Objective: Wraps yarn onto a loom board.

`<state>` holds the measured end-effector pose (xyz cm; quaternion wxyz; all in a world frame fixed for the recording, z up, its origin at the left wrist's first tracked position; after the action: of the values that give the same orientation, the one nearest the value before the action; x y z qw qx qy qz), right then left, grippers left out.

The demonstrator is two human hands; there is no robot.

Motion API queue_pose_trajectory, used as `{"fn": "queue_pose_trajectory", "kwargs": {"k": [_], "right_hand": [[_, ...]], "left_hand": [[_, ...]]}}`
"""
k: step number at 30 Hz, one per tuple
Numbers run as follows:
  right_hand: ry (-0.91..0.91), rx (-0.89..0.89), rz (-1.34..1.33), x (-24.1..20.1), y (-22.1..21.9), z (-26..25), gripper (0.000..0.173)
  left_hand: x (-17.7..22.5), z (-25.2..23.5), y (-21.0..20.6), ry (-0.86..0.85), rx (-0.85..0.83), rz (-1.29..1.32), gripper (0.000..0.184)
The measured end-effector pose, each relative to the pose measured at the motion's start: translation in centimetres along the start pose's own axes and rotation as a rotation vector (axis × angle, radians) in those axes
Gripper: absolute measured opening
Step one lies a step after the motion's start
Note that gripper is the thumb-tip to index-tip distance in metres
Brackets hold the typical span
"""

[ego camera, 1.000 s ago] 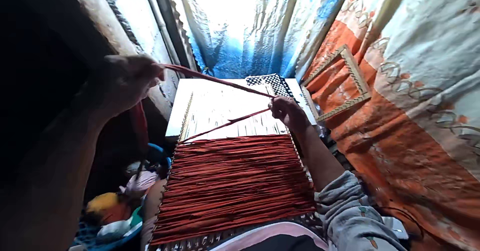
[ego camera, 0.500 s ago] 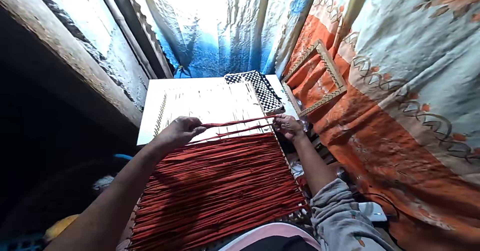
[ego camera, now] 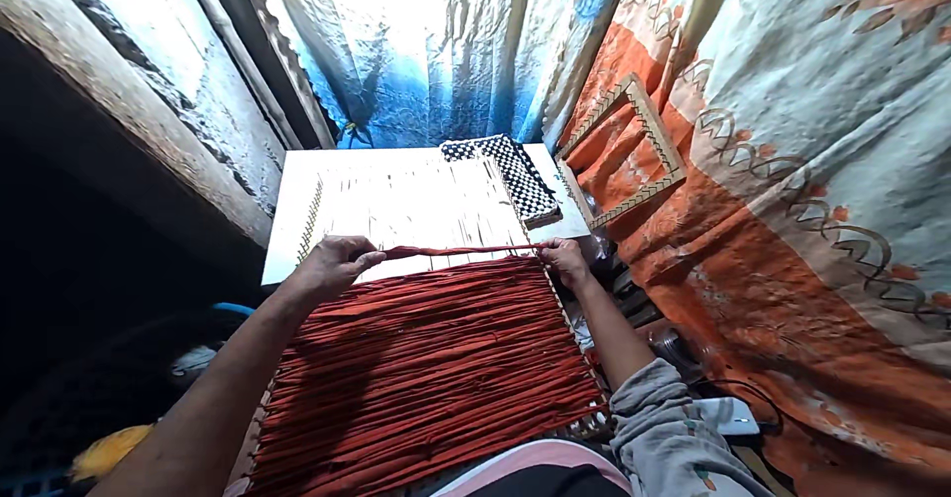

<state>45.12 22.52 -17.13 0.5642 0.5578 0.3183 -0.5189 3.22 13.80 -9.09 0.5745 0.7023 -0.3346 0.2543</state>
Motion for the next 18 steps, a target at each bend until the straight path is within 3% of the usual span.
{"fn": "queue_pose_trajectory", "kwargs": {"k": [4, 11, 18], "right_hand": [[0.095, 0.005, 0.153, -0.1, -0.4, -0.2, 0.012], [0.118, -0.075, 0.218, -0.7, -0.3, -1.1, 0.021], [0.167, -0.098, 0.268, -1.3, -0.2, -1.8, 0.017]], "left_hand": [[-1.5, 0.5, 1.7, 0.093, 0.029, 0.043, 0.021], [-4.8, 1.5, 5.3, 0.113, 0.034, 0.103, 0.014], [-8.9, 4.5, 9.2, 0.250, -0.014, 0.181, 0.012]]}}
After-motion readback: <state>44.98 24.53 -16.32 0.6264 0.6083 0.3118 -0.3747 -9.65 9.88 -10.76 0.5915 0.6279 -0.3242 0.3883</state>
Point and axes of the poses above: each hand's wrist, its own z-axis away from the middle knuckle, its own y-axis out of the back of the hand, x = y × z, the point moved 8 cm from there along -z, towards the middle knuckle, and after that the axes turned 11 degrees about x, right-handed, at the moved point
